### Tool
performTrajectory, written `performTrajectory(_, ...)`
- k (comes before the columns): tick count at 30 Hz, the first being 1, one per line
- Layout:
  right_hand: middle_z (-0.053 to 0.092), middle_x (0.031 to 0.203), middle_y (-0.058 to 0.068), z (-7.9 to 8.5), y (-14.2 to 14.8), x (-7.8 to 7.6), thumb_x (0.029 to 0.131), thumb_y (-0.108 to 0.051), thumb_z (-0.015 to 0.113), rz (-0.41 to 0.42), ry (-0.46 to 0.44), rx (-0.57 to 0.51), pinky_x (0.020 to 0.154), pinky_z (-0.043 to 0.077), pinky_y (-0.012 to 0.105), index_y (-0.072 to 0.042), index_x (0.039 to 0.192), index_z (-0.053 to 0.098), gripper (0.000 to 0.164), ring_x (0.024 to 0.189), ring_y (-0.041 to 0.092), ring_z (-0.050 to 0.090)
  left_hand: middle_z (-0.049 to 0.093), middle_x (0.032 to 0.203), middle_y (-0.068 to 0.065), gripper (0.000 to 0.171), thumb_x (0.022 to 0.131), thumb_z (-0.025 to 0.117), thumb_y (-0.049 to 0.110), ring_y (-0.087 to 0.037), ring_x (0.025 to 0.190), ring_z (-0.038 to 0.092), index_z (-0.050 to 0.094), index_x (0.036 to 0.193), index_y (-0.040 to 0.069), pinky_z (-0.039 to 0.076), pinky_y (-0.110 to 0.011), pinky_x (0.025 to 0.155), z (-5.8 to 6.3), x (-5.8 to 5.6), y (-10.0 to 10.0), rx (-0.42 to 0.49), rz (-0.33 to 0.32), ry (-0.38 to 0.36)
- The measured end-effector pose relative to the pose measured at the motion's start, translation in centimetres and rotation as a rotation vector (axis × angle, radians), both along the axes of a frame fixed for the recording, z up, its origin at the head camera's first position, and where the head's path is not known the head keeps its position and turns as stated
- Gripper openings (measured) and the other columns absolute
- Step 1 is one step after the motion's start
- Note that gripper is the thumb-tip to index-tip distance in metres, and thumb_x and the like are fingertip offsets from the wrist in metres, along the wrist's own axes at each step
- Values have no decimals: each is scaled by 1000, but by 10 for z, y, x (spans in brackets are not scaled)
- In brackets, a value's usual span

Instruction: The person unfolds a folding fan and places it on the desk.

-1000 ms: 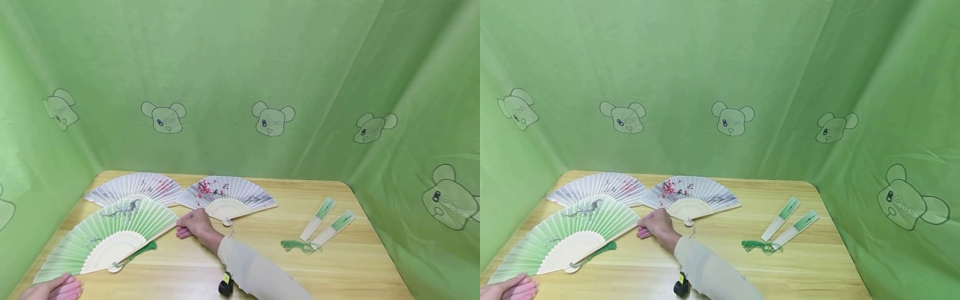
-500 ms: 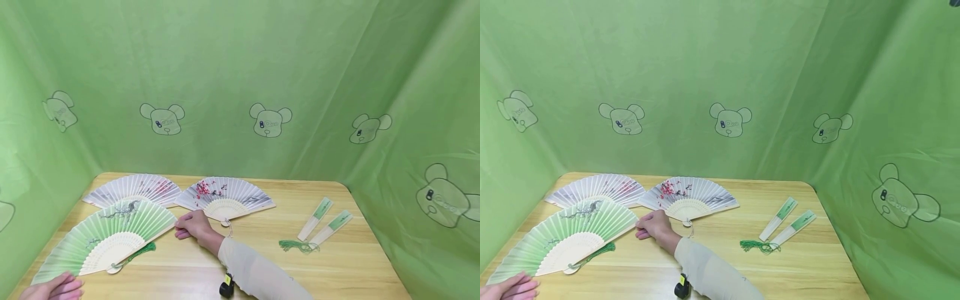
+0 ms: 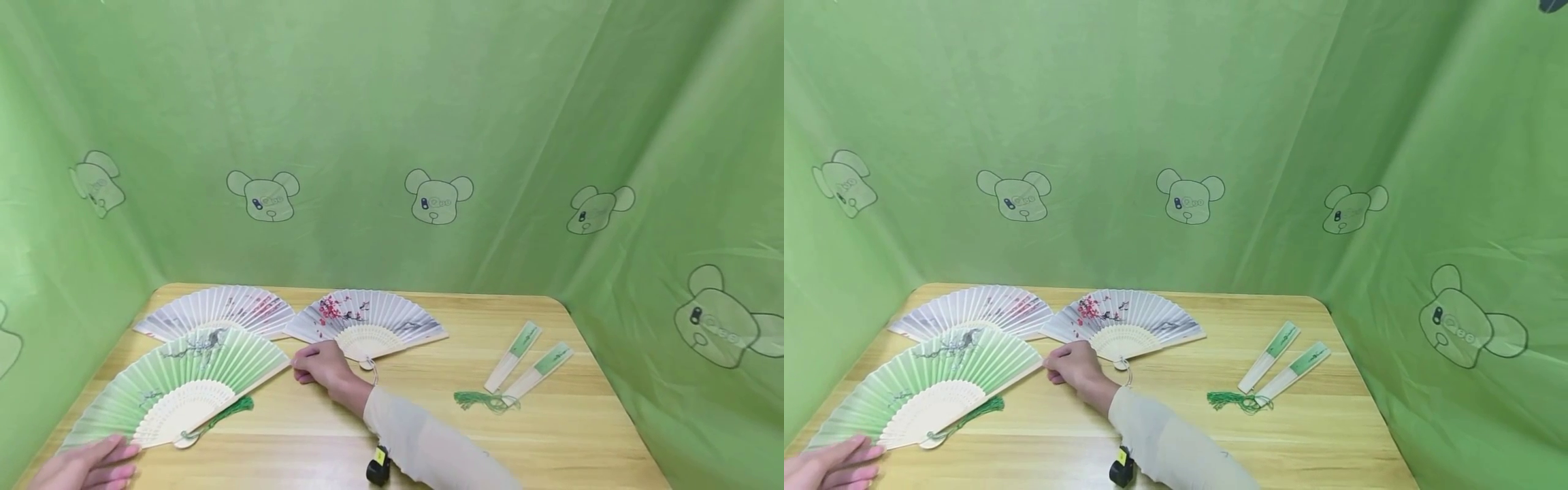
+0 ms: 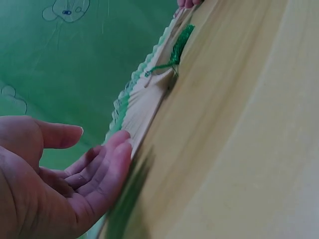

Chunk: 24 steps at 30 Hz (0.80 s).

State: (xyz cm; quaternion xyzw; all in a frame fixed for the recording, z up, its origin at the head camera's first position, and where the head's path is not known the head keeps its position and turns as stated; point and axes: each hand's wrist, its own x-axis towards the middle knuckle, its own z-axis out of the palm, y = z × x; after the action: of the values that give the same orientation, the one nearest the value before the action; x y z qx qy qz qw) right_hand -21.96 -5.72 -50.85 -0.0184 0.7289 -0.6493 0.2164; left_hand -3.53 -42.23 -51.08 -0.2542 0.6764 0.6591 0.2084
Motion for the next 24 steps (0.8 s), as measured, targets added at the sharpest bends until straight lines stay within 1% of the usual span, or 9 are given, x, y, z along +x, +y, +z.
performTrajectory(2, 78, 89, 17, 1, 4, -1, 87, -2, 76, 0, 2, 2, 70, 69, 29, 2, 99, 77, 12, 68, 14, 72, 78, 101, 14, 55, 113, 43, 35, -13, 94, 77, 52, 134, -16, 68, -33, 89, 5, -4, 5, -51, -12, 23)
performTrajectory(5, 78, 90, 17, 4, 10, -2, 88, -4, 77, -2, 17, 9, 72, 69, 30, 3, 104, 75, 17, 72, 16, 73, 77, 107, 12, 61, 114, 38, 32, -10, 95, 76, 40, 141, -23, 67, -32, 90, 13, -9, 10, -101, -69, 69)
performTrajectory(6, 78, 91, 16, 5, 12, -3, 88, -5, 77, -3, 28, 16, 73, 69, 31, 3, 106, 75, 20, 74, 17, 74, 77, 109, 11, 63, 114, 38, 32, -9, 95, 75, 36, 143, -24, 67, -31, 91, 16, -11, 12, -123, -74, 80)
performTrajectory(10, 79, 94, 14, 10, 22, -4, 88, -7, 78, -3, 63, 37, 77, 70, 33, 5, 114, 73, 29, 82, 25, 77, 76, 117, 6, 69, 113, 40, 37, -1, 94, 72, 30, 148, -22, 67, -26, 89, 25, -18, 22, -232, -92, 114)
performTrajectory(15, 78, 101, 14, 19, 37, -5, 88, -12, 78, 32, 126, 75, 82, 69, 35, 5, 119, 72, 35, 91, 29, 77, 69, 112, 22, 71, 110, 49, 40, 7, 93, 67, 34, 149, -18, 66, -21, 86, 35, -26, 36, -357, -113, 199)
performTrajectory(18, 77, 107, 13, 26, 46, -5, 88, -15, 79, 58, 179, 128, 81, 66, 29, 3, 122, 71, 38, 90, 22, 74, 64, 107, 28, 70, 108, 55, 39, 5, 93, 67, 38, 149, -15, 66, -21, 85, 38, -31, 44, -374, -106, 229)
performTrajectory(20, 77, 110, 12, 29, 51, -5, 89, -17, 79, 76, 200, 164, 81, 64, 25, 1, 124, 70, 41, 90, 17, 72, 63, 108, 30, 73, 107, 57, 40, 5, 94, 68, 36, 151, -13, 65, -21, 85, 40, -35, 50, -368, -106, 226)
performTrajectory(22, 77, 111, 10, 32, 56, -4, 89, -18, 79, 93, 218, 195, 80, 62, 23, 0, 126, 69, 42, 91, 14, 70, 63, 110, 29, 73, 107, 56, 41, 5, 95, 67, 35, 153, -12, 64, -20, 85, 42, -39, 55, -363, -113, 226)
performTrajectory(24, 76, 113, 11, 34, 60, -4, 90, -20, 79, 105, 226, 211, 82, 63, 23, -1, 128, 68, 44, 93, 15, 71, 63, 115, 26, 74, 107, 55, 43, 6, 95, 66, 33, 154, -10, 63, -19, 85, 44, -43, 60, -379, -128, 225)
